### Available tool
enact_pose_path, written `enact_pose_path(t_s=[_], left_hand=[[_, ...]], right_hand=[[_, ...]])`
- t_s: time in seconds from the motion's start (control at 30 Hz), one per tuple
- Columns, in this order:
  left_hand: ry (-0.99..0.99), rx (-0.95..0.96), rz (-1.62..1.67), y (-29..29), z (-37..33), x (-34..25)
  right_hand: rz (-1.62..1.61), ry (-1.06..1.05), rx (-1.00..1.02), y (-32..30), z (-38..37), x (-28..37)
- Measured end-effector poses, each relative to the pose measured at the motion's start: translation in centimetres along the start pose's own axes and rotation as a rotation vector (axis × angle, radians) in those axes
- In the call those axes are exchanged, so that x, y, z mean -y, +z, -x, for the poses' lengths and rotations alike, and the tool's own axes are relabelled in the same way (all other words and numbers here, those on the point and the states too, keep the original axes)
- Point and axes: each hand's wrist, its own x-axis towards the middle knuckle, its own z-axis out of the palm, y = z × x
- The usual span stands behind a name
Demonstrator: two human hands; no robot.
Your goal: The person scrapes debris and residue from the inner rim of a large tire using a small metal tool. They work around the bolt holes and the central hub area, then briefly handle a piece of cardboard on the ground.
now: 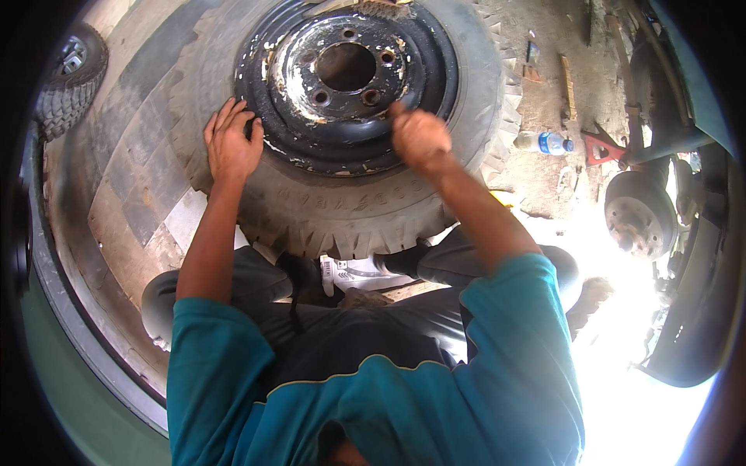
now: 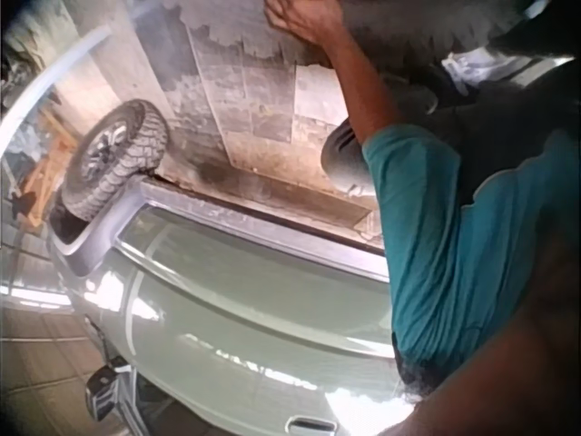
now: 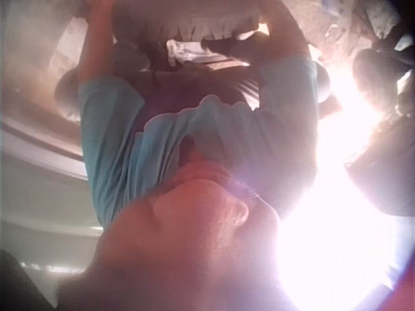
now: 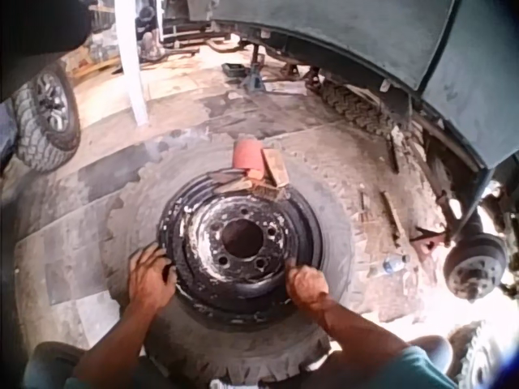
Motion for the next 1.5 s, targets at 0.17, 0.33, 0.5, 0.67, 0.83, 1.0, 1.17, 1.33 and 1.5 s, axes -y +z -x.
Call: enact_pose_path(t_s=[0.17, 0.33, 0.5, 0.67, 0.83, 1.0, 1.17, 1.33, 1.5], left_hand=[[-0.009, 0.017, -0.019, -0.2, 0.2, 0.1], [-0.010, 0.002, -0.013, 0.2, 0.1, 0.0], [0.003, 0.004, -0.019, 0.1, 0.2, 0.0], [0.011, -0.004, -0.016, 0.1, 0.3, 0.1], [0.018, -0.010, -0.017, 0.0, 0.1, 0.1], [0.013, 0.002, -0.022, 0.0, 0.1, 0.0], [0.013, 0.003, -0.019, 0.2, 0.1, -0.1], [0.014, -0.028, -0.010, 0.1, 0.1, 0.2], [0.004, -0.024, -0.008, 0.2, 0.0, 0.2]], right_hand=[[-0.153, 0.114, -0.164, 0.3, -2.1, -3.4], [-0.185, 0.005, 0.041, -0.9, 0.6, 1.1], [-0.128, 0.026, 0.076, -1.2, 0.8, 0.9], [-0.107, 0.124, 0.067, -0.8, -1.1, -0.9], [-0.105, 0.011, 0.105, -1.5, -0.8, -0.4], [-0.152, -0.049, 0.117, -0.8, 0.5, 1.0], [-0.258, 0.192, 0.084, -2.3, -1.8, -2.1], [-0.278, 0.038, 0.151, -2.9, -0.5, 0.2], [-0.215, -0.011, 0.082, 0.2, -0.4, 0.3]])
